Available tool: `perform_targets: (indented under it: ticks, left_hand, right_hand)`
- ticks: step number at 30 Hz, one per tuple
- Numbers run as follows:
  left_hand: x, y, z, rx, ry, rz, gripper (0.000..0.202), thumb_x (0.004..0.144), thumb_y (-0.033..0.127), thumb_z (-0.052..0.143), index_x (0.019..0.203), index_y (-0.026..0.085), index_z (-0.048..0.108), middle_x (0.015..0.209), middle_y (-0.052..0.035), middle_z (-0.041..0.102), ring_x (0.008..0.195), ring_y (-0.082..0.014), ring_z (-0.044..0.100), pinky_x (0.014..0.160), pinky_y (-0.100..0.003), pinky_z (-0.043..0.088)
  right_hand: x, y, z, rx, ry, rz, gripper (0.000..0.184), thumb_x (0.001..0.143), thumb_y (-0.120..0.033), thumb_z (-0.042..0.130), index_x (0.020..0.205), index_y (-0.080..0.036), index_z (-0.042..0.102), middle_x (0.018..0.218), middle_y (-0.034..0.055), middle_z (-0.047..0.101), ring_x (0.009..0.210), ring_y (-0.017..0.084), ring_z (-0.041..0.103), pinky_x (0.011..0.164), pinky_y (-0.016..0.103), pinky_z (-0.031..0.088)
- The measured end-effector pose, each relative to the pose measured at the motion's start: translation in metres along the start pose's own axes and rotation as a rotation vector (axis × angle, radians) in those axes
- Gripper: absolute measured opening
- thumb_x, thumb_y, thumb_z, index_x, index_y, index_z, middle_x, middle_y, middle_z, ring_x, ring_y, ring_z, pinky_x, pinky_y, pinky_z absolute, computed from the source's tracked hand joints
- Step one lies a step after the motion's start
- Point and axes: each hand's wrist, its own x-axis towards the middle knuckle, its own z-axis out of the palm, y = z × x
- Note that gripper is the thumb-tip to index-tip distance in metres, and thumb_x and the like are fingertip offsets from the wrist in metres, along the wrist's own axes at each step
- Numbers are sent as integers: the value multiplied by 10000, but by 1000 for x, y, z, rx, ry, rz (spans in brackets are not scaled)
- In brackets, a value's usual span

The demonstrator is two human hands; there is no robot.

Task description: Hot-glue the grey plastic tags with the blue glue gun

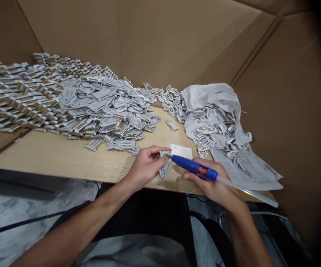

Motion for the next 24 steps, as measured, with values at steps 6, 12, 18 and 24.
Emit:
perform_targets:
  ticks: [6,12,18,24]
  left_hand:
    - [1,-2,-1,30,-7,47,335,768,151,704,1085,126,810,934,-49,657,702,-93,563,626,-213,435]
    - [2,-5,-1,54,1,96,338,765,147,703,1083,128,815,903,-36,603,706,-85,527,621,-202,418]
    - [4,-11,-2,59,-9,105,384,778,158,698,1148,111,787,949,-42,563,738,-93,554,618,-204,432]
    - [6,-11,-1,40,15,96,379,761,138,706,1131,116,787,965,-38,558,768,-93,569,638,-185,457]
  right_hand:
    - [0,-2,-1,-14,-39,7,415,904,-586,728,773,-195,681,643,-15,573,577,137,483,558,269,367]
    - [1,-4,-1,-30,-44,6,429,916,-591,712,748,-200,656,619,-23,530,571,138,466,556,278,351]
    - [0,-10,1,-112,-63,-19,396,933,-548,713,748,-222,586,670,-14,562,599,152,506,575,282,364]
    - [-6,-33,3,-169,-138,-57,261,991,-361,656,821,-234,505,827,16,617,715,171,598,663,267,418]
